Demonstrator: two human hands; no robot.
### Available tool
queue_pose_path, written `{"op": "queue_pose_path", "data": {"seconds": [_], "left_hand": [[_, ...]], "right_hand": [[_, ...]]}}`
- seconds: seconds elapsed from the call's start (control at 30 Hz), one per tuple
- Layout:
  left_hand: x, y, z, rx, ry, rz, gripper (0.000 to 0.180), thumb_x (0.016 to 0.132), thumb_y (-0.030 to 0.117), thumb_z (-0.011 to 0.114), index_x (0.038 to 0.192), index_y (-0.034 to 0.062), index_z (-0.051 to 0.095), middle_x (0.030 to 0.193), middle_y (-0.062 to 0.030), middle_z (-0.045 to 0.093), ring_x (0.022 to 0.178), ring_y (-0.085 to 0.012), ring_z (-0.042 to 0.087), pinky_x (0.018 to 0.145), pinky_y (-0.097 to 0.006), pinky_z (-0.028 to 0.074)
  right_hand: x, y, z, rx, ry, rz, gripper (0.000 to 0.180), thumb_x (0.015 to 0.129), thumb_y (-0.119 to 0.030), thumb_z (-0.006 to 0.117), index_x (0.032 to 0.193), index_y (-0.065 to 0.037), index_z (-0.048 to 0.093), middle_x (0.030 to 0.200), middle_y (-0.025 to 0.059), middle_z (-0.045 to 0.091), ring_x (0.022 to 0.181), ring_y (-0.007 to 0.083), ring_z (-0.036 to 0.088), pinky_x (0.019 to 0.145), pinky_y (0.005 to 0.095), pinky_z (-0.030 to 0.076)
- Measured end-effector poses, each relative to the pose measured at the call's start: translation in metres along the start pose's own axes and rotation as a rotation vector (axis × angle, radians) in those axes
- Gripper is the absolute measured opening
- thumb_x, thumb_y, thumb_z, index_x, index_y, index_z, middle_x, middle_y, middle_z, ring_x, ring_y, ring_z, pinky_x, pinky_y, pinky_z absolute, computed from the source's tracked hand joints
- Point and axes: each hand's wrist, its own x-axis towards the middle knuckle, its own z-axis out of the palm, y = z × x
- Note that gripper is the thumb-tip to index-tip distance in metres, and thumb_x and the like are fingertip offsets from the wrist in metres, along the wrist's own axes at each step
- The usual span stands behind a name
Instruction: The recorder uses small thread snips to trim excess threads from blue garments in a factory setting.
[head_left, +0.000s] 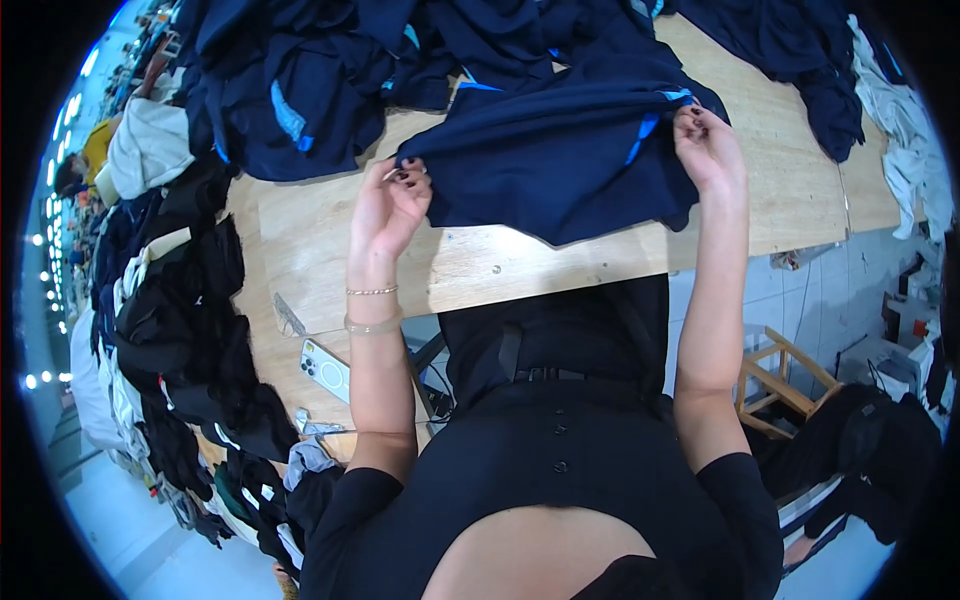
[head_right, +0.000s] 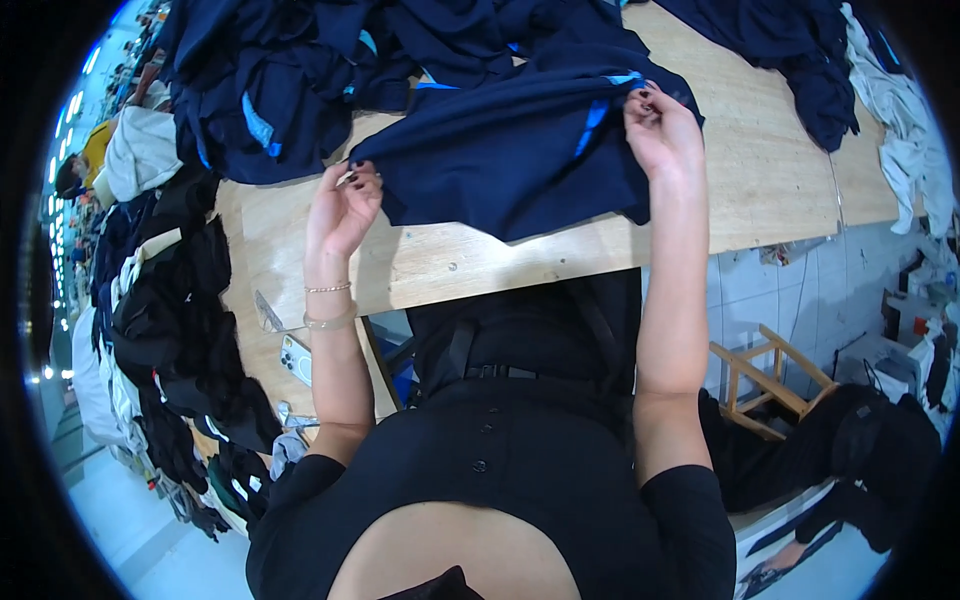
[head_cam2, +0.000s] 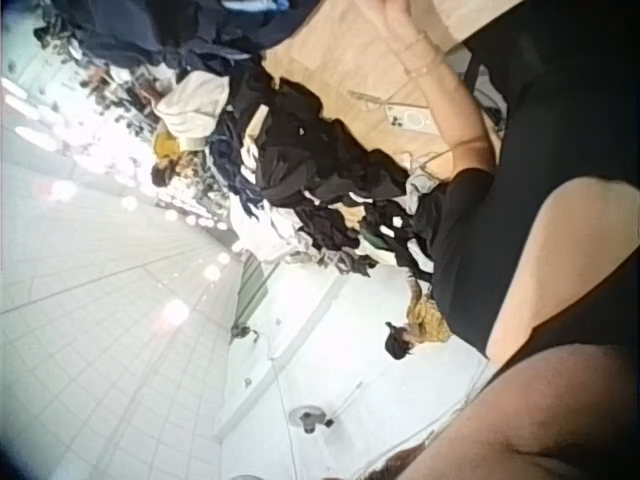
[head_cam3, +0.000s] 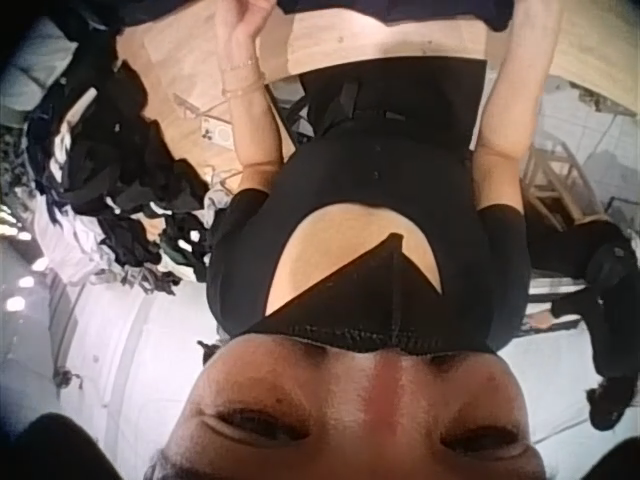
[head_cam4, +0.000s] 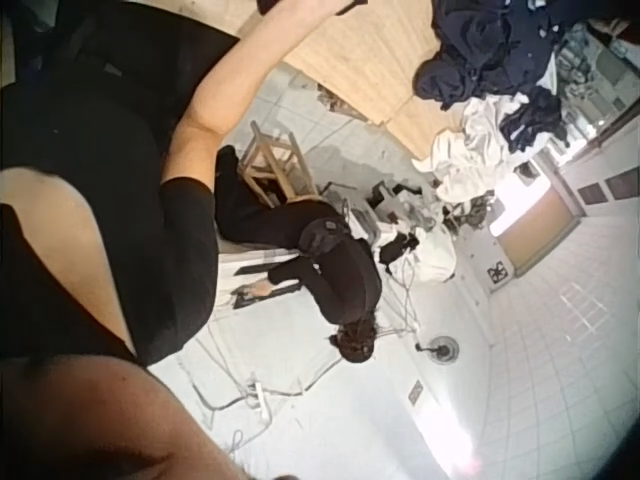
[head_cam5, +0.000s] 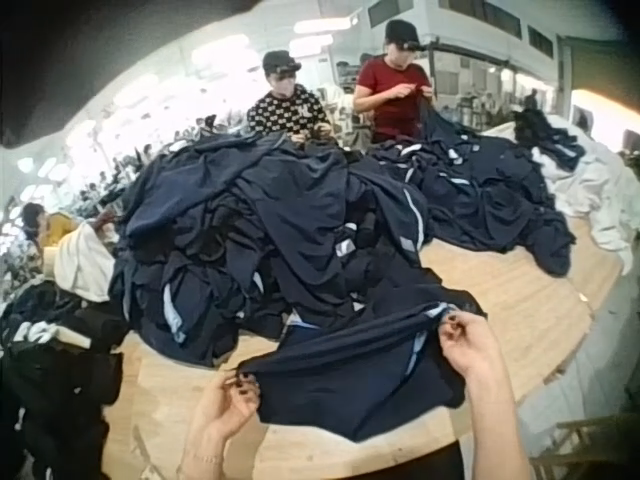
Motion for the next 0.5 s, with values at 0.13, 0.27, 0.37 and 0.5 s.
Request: {"op": "queue_pose_path", "data": {"seconds": [0.13, 0.27, 0.37, 0.5], "left_hand": [[0.005, -0.007, 0.006, -0.071, -0.007, 0.009, 0.017, 0.094, 0.010, 0.051, 0.098, -0.0062, 0.049, 0.087, -0.0089, 0.055, 0.072, -0.0130, 0.049, 0.066, -0.025, 0.045], [0.002, -0.010, 0.008, -0.056, -0.017, 0.032, 0.019, 0.094, 0.011, 0.051, 0.100, -0.0069, 0.049, 0.089, -0.0097, 0.056, 0.073, -0.0139, 0.050, 0.067, -0.025, 0.046], [0.008, -0.018, 0.017, -0.047, 0.022, 0.037, 0.018, 0.095, 0.012, 0.053, 0.100, -0.0054, 0.051, 0.093, -0.0106, 0.058, 0.078, -0.0150, 0.054, 0.069, -0.026, 0.048], [-0.009, -0.036, 0.038, 0.736, 0.302, 0.468, 0.008, 0.089, 0.006, 0.060, 0.096, 0.0059, 0.056, 0.085, -0.0027, 0.057, 0.075, -0.0126, 0.056, 0.069, -0.028, 0.049]], "right_hand": [[0.003, -0.014, -0.001, 0.170, -0.053, 0.029, 0.016, 0.092, 0.011, 0.043, 0.107, 0.015, 0.043, 0.099, 0.0257, 0.056, 0.093, 0.0324, 0.062, 0.079, 0.0331, 0.058], [-0.011, -0.006, 0.016, 0.276, -0.043, 0.040, 0.020, 0.093, 0.011, 0.040, 0.112, 0.019, 0.040, 0.109, 0.0321, 0.054, 0.104, 0.0386, 0.060, 0.093, 0.0390, 0.056], [-0.008, -0.011, 0.014, 0.065, 0.019, -0.069, 0.024, 0.094, 0.006, 0.044, 0.117, 0.014, 0.044, 0.106, 0.0239, 0.058, 0.099, 0.0315, 0.063, 0.084, 0.0332, 0.059], [-0.046, 0.012, 0.025, -0.721, -0.369, -0.213, 0.024, 0.087, 0.004, 0.055, 0.110, -0.002, 0.062, 0.076, -0.0032, 0.049, 0.058, 0.0024, 0.038, 0.048, 0.0177, 0.025]]}}
